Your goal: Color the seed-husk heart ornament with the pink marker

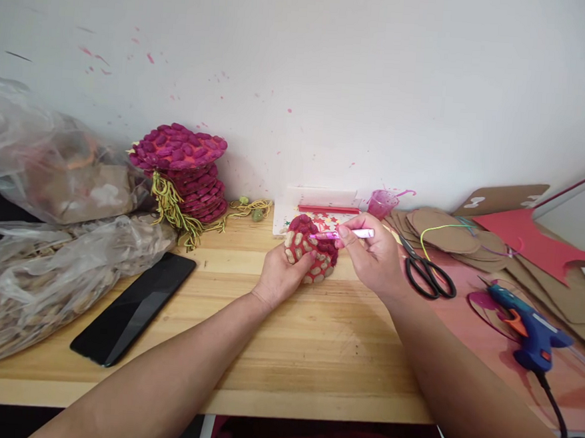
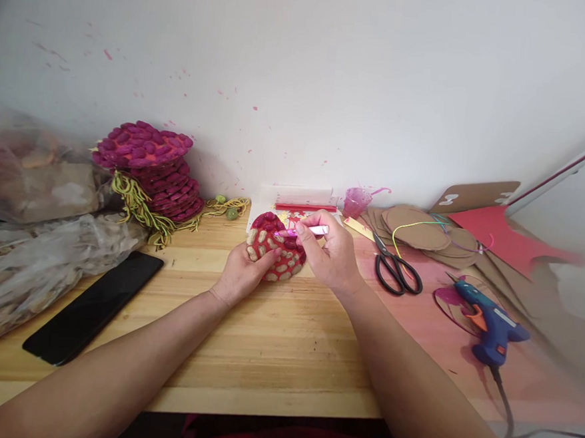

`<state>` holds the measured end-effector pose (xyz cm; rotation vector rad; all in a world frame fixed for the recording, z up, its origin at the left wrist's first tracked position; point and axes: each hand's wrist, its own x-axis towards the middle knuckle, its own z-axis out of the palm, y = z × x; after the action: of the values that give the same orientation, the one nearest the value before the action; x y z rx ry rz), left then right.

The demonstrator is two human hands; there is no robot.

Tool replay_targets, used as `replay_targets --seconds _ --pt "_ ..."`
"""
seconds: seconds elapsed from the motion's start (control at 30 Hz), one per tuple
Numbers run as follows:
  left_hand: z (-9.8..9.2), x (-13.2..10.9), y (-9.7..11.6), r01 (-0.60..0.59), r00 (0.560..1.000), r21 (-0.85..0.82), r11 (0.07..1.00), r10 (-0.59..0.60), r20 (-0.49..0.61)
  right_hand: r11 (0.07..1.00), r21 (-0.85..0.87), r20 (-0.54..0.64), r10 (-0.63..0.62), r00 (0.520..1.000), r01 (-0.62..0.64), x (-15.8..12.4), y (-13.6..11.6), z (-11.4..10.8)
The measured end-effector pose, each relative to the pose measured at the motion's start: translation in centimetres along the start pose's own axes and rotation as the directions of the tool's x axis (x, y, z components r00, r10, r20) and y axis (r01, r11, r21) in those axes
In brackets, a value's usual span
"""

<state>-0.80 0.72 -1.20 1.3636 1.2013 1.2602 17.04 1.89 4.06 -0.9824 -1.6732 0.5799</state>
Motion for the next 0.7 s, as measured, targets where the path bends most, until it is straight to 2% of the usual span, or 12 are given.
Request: replay_targets --seconds 0.2,0.37,0.53,0.7 --pt "0.12 0.08 0.01 0.011 1.000 -0.050 0.999 -0.012 -0.011 0.997 -0.059 -0.031 0.048 0.998 -0.050 0.16 0.32 -0.14" --pt "0.03 0.07 -0.14 0.009 1.000 -0.019 1.000 -0.008 0.004 1.000 -0.021 0.004 -0.016 1.000 0.016 0.02 0.29 -0.01" --pt "-0.05 0.05 0.11 -0.006 1.000 -0.004 1.000 0.006 -0.009 0.978 -0.194 -0.005 -0.078 0.997 0.075 0.06 0.15 -0.17" --pt "-0.06 -0.03 0.21 0.016 1.000 -0.004 1.000 -0.016 0.007 0.984 -0.136 0.020 -0.113 0.993 0.115 -0.02 -0.38 -0.08"
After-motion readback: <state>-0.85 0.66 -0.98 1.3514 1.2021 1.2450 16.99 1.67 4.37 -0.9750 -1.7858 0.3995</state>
